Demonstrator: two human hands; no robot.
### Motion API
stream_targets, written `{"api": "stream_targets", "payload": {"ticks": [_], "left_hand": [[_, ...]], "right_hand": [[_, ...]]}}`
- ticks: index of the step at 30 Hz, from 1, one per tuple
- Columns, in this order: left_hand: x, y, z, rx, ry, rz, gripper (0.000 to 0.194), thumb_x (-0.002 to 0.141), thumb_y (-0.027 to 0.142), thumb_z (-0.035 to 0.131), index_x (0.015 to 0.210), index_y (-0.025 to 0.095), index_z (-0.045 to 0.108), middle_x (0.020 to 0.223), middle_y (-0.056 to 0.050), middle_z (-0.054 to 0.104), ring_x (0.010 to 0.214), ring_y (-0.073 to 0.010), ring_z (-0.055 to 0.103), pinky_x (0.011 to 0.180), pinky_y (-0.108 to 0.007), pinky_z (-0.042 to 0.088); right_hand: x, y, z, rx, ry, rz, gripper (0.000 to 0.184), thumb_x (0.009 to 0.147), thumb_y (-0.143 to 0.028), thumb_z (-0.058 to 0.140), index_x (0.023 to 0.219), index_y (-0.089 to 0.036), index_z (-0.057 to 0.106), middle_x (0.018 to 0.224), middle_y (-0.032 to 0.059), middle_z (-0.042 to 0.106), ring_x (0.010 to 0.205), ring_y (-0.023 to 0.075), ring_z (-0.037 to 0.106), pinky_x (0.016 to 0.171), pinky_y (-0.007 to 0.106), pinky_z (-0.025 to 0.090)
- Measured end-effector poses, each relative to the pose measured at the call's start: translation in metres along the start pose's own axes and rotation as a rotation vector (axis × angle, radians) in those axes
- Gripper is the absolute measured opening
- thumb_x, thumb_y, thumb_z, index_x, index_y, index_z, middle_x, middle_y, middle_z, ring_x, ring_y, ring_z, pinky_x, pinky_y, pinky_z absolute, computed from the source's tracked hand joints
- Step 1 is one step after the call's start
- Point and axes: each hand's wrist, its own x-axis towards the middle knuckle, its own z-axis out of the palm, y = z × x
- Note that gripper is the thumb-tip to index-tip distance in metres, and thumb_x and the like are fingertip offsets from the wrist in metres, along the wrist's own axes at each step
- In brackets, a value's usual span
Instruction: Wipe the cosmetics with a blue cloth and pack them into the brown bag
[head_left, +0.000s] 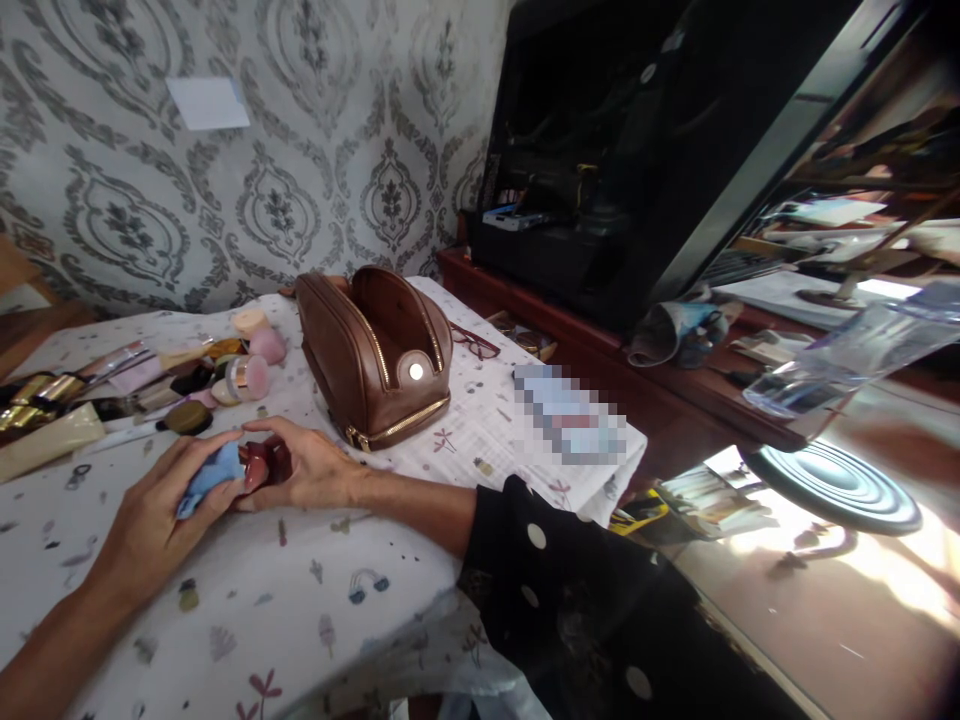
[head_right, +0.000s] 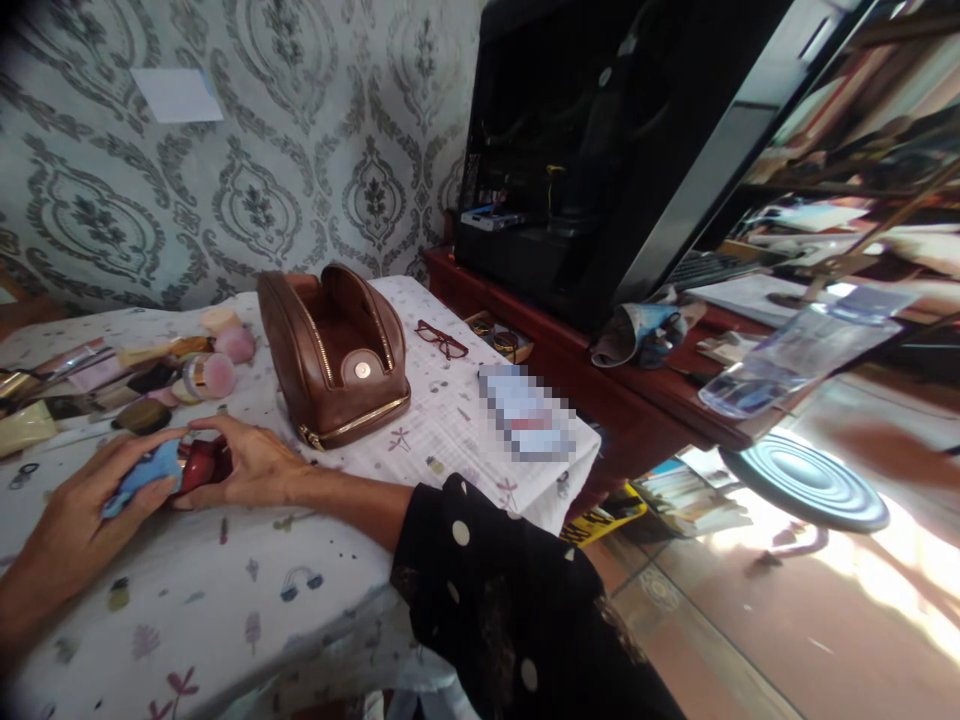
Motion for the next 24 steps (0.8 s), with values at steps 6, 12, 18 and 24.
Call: {"api": "stream_targets", "payload": {"ticks": [6, 12, 18, 24], "left_hand": [[-0.001, -0.002, 0.001, -0.133, -0.011, -0.051, 0.037, 0.098, 0.045, 0.044, 0.121, 0.021, 0.060, 0.108, -0.002, 0.066, 0.094, -0.0160, 0.064, 0.084, -0.022, 0.047], [0.003, 0.005, -0.002, -0.236, -0.023, -0.209, 0.042, 0.092, 0.053, 0.047, 0.111, 0.021, 0.066, 0.099, -0.002, 0.070, 0.089, -0.0174, 0.067, 0.081, -0.022, 0.052], [0.007, 0.011, 0.000, -0.306, -0.062, -0.498, 0.055, 0.084, 0.065, 0.048, 0.106, 0.018, 0.066, 0.099, -0.004, 0.072, 0.088, -0.0220, 0.067, 0.080, -0.027, 0.054], [0.008, 0.010, 0.000, -0.315, -0.058, -0.614, 0.060, 0.080, 0.069, 0.046, 0.106, 0.018, 0.066, 0.094, -0.004, 0.072, 0.087, -0.0232, 0.066, 0.083, -0.031, 0.054]], "right_hand": [[0.002, 0.002, -0.002, 0.094, -0.052, 0.067, 0.091, 0.063, -0.045, 0.091, 0.139, -0.026, 0.046, 0.089, -0.0031, 0.061, 0.078, 0.0145, 0.061, 0.074, 0.029, 0.052], [0.002, -0.004, -0.006, -0.058, -0.093, 0.063, 0.076, 0.077, -0.052, 0.080, 0.139, -0.025, 0.046, 0.088, -0.0021, 0.061, 0.077, 0.0157, 0.061, 0.073, 0.029, 0.052], [-0.006, -0.015, -0.002, -0.196, -0.042, -0.020, 0.073, 0.081, -0.052, 0.076, 0.141, -0.024, 0.044, 0.114, 0.0057, 0.062, 0.113, 0.0244, 0.061, 0.095, 0.038, 0.051], [-0.008, -0.014, 0.003, -0.315, -0.056, -0.117, 0.093, 0.071, -0.040, 0.087, 0.147, -0.027, 0.035, 0.130, 0.0093, 0.049, 0.123, 0.0263, 0.055, 0.103, 0.041, 0.048]]}}
